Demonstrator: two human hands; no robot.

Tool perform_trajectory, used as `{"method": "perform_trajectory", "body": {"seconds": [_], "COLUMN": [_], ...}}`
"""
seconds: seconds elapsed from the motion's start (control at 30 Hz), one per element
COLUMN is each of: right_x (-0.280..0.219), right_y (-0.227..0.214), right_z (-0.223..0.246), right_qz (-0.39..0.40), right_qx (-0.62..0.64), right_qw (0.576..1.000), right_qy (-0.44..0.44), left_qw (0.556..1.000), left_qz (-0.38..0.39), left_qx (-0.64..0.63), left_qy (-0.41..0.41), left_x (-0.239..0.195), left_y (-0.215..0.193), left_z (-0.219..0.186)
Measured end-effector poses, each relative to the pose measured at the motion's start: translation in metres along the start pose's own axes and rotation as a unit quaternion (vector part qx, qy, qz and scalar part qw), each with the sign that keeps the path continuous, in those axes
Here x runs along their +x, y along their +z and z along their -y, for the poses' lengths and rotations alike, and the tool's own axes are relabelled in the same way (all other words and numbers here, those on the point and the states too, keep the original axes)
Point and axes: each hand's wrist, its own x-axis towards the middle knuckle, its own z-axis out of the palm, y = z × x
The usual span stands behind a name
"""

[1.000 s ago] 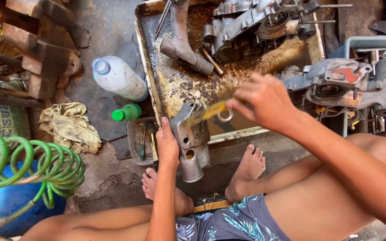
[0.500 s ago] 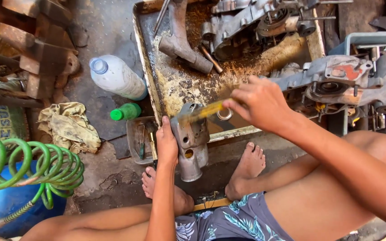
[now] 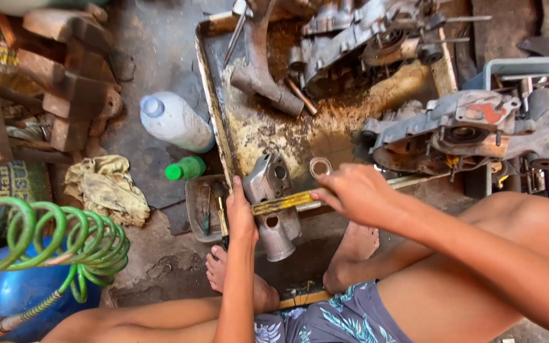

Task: A person is sitting on the floor cleaning a motorcycle engine component using a small brush and cleaning liquid in a metal tray.

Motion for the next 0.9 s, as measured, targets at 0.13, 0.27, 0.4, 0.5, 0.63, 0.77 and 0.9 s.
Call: {"method": "perform_trajectory", "body": {"seconds": [0.13, 0.27, 0.4, 0.5, 0.63, 0.77, 0.9], "right_x": [-0.01, -0.033, -0.043, -0.016, -0.029, -0.025, -0.024], "right_y": [-0.01, 0.009, 0.037, 0.028, 0.02, 0.02, 0.019], "right_z": [0.021, 0.063, 0.106, 0.116, 0.129, 0.121, 0.133], "right_qz": [0.013, -0.009, -0.069, -0.162, -0.165, -0.132, -0.171], "right_qx": [-0.009, 0.104, 0.202, 0.253, 0.285, 0.269, 0.316], "right_qw": [0.997, 0.99, 0.966, 0.947, 0.936, 0.938, 0.922], "right_qy": [0.079, 0.09, 0.144, 0.111, 0.123, 0.173, 0.143], "left_qw": [0.997, 0.983, 0.981, 0.99, 0.994, 0.993, 0.991], "left_qz": [-0.049, -0.161, -0.173, -0.107, -0.067, -0.09, -0.114], "left_qx": [-0.053, -0.086, -0.077, -0.062, -0.056, 0.028, 0.052], "left_qy": [0.001, 0.017, 0.041, 0.07, 0.059, 0.075, 0.038], "left_x": [-0.011, -0.024, -0.014, -0.017, -0.018, -0.013, -0.016], "left_y": [0.017, 0.035, 0.018, 0.019, 0.012, 0.024, 0.015], "left_z": [-0.006, -0.026, -0.031, -0.021, -0.02, -0.01, -0.013]}}
